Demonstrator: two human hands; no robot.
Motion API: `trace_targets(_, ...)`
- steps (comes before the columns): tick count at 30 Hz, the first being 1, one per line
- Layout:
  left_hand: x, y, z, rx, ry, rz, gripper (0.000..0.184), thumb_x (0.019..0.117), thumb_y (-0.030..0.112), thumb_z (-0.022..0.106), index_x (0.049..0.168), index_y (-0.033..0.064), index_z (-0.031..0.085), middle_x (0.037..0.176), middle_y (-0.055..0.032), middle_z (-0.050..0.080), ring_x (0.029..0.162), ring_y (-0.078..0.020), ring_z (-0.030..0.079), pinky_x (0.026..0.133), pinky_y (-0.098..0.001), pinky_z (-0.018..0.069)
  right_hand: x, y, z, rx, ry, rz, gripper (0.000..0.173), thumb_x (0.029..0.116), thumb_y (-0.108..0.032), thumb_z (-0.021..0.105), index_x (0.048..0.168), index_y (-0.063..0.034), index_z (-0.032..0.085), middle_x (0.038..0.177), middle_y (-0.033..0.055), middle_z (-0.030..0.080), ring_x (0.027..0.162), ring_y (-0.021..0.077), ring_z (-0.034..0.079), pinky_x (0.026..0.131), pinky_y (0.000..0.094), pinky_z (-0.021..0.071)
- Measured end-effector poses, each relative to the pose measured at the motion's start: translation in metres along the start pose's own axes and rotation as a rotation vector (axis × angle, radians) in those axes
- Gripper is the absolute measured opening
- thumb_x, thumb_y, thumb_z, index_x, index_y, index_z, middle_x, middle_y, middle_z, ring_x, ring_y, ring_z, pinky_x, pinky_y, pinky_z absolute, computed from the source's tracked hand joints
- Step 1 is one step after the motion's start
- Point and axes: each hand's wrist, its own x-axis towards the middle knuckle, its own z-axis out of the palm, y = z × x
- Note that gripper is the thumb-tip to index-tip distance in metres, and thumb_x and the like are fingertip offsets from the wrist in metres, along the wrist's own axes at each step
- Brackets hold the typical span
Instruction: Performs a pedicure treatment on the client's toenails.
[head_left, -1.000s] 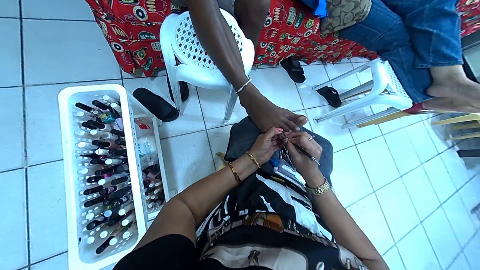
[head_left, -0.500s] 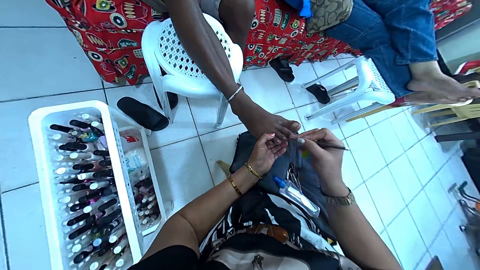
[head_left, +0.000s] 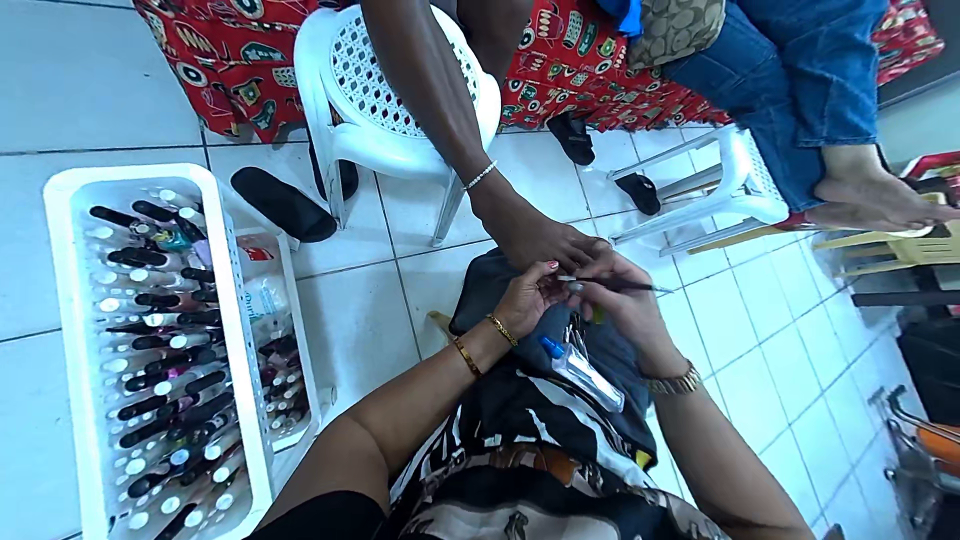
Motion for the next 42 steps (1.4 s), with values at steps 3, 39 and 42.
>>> trace_targets(3,-0.002,0.001,0.003,-0.024,0.025,-0.037,0.020,0.1070,0.022,0.048,0.100,0.0092,0.062,0.094,-0.0049,0.069,0.088,-0.0175,0.070,0.086,-0.0338,0.0582,-0.018,0.002,-0.017,-0.276,0.079,-0.201,0.011,0.0870,-0.003,0.067,0.098,-0.0042,0.066,0.098,-0.0010,0.073,0.081,0.0025,0.069,0.072,0.0201,0.0596)
trace_targets(39,-0.002,-0.002,0.004,0.000,0.049,0.003,0.017,0.1046,0.019,0.053,0.093,0.0114,0.062,0.080,-0.0003,0.065,0.073,-0.0113,0.066,0.074,-0.0274,0.0582,-0.010,0.048,0.004,-0.677,0.154,-0.705,0.012,0.0906,-0.004,0.065,0.081,0.0020,0.068,0.096,0.0180,0.073,0.094,0.0208,0.071,0.083,0.0261,0.0568)
trace_targets(42,0.000,-0.002,0.005,-0.002,0.040,0.008,0.017,0.1045,0.019,0.053,0.092,0.0111,0.062,0.080,-0.0010,0.065,0.072,-0.0120,0.066,0.074,-0.0281,0.0582,-0.011,0.045,0.002,-0.668,0.154,-0.678,0.012,0.0908,-0.004,0.065,0.080,0.0013,0.067,0.097,0.0171,0.073,0.096,0.0195,0.071,0.084,0.0256,0.0565)
